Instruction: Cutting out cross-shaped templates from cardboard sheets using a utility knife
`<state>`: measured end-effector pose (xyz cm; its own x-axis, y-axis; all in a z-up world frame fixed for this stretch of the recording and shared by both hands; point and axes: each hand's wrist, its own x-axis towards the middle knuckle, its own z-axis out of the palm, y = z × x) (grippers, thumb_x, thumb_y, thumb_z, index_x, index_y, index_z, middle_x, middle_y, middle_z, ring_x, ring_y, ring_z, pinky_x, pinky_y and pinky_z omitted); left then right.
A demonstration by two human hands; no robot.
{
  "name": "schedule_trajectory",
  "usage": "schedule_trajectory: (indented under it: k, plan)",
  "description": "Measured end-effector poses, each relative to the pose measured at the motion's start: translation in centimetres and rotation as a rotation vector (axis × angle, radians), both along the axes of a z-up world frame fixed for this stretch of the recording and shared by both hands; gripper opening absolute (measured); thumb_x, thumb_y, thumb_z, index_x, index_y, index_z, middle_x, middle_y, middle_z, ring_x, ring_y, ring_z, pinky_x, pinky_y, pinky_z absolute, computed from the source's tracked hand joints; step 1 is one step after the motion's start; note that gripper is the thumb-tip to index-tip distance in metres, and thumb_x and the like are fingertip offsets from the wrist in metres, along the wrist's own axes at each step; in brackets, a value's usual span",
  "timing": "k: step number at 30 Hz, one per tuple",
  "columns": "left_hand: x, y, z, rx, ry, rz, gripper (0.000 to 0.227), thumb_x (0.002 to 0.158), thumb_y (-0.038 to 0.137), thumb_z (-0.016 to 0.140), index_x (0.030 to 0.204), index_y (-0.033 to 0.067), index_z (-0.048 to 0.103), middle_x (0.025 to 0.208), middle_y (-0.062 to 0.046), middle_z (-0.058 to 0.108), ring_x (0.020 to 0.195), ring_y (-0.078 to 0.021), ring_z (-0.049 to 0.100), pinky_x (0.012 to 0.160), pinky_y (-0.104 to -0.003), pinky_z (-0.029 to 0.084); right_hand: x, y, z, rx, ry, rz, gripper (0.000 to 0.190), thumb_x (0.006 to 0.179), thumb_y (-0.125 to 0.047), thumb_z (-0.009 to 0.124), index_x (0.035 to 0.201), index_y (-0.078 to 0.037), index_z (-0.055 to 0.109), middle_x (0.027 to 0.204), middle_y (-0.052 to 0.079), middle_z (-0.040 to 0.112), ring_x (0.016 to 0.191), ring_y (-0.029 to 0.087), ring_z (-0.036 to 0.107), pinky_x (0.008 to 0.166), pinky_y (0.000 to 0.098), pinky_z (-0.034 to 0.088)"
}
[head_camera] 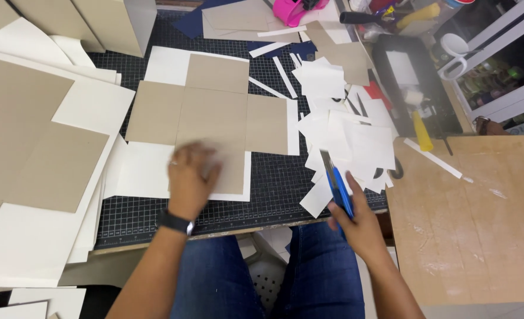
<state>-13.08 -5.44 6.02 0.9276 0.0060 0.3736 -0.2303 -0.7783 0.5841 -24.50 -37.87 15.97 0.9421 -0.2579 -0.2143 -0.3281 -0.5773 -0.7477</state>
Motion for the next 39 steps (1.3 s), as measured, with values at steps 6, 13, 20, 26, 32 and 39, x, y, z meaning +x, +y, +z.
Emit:
schedule_trajectory:
  k: [6, 13, 20, 26, 32, 39]
  plan:
    - [1.2, 3.3, -1.0, -0.035, 0.236, 0.266, 0.045, 0.092, 0.036, 0.078, 0.132, 0.0164, 0.068, 0.139, -0.023, 0.052, 0.129, -0.0497, 0.052, 0.1, -0.061, 0.045, 7.7, 4.3, -3.8, 0.566, -0.176, -0.063, 0.059, 0.099, -0.011, 0.061, 0.151, 0.004, 0.036, 0.126, 0.035, 0.066, 0.114, 0.044, 0.069, 0.092, 0.0569, 0.059]
    - [-3.5, 0.4, 4.2, -0.227, 0.348, 0.139, 0.046, 0.093, 0.026, 0.074, 0.134, 0.0064, 0.064, 0.141, -0.03, 0.047, 0.131, -0.054, 0.05, 0.104, -0.06, 0.048, 9.7, 10.0, -5.0, 0.577, 0.019, -0.007, 0.054, 0.102, -0.014, 0.06, 0.148, 0.003, 0.039, 0.119, 0.033, 0.068, 0.102, 0.042, 0.074, 0.08, 0.0506, 0.066]
    - [-6.2, -0.2, 6.3, -0.395, 0.525, 0.061, 0.052, 0.093, 0.032, 0.071, 0.136, 0.0044, 0.062, 0.143, -0.033, 0.045, 0.134, -0.0543, 0.05, 0.106, -0.062, 0.048, 8.6, 9.2, -5.5, 0.533, -0.03, 0.008, 0.052, 0.1, -0.014, 0.062, 0.146, 0.001, 0.042, 0.118, 0.03, 0.068, 0.104, 0.038, 0.073, 0.086, 0.0506, 0.064]
    - [-7.8, -1.0, 5.1, -0.522, 0.539, 0.037, 0.055, 0.087, 0.035, 0.075, 0.134, 0.0069, 0.065, 0.142, -0.029, 0.048, 0.135, -0.0537, 0.049, 0.107, -0.056, 0.046, 9.1, 8.1, -5.4, 0.506, -0.033, 0.068, 0.053, 0.101, -0.017, 0.061, 0.147, 0.0, 0.041, 0.12, 0.028, 0.07, 0.102, 0.035, 0.073, 0.09, 0.0479, 0.062]
    - [-5.5, -4.2, 1.8, 0.02, 0.254, -0.025, 0.04, 0.092, 0.028, 0.072, 0.13, 0.0141, 0.071, 0.136, -0.02, 0.056, 0.132, -0.046, 0.046, 0.106, -0.059, 0.039, 5.4, 8.9, -0.2, 0.077, 0.043, 0.197, 0.065, 0.105, -0.021, 0.052, 0.161, -0.008, 0.022, 0.09, 0.026, 0.072, 0.071, 0.037, 0.075, 0.066, 0.0466, 0.06]
    - [-2.1, -9.2, -4.3, 0.261, 0.01, -0.079, 0.028, 0.1, 0.031, 0.061, 0.126, 0.0254, 0.07, 0.137, -0.003, 0.058, 0.135, -0.0295, 0.046, 0.11, -0.045, 0.036, 2.9, 9.3, -0.9, -0.215, 0.01, 0.361, 0.063, 0.103, -0.022, 0.051, 0.163, -0.02, 0.029, 0.123, 0.036, 0.066, 0.106, 0.058, 0.067, 0.075, 0.0623, 0.058]
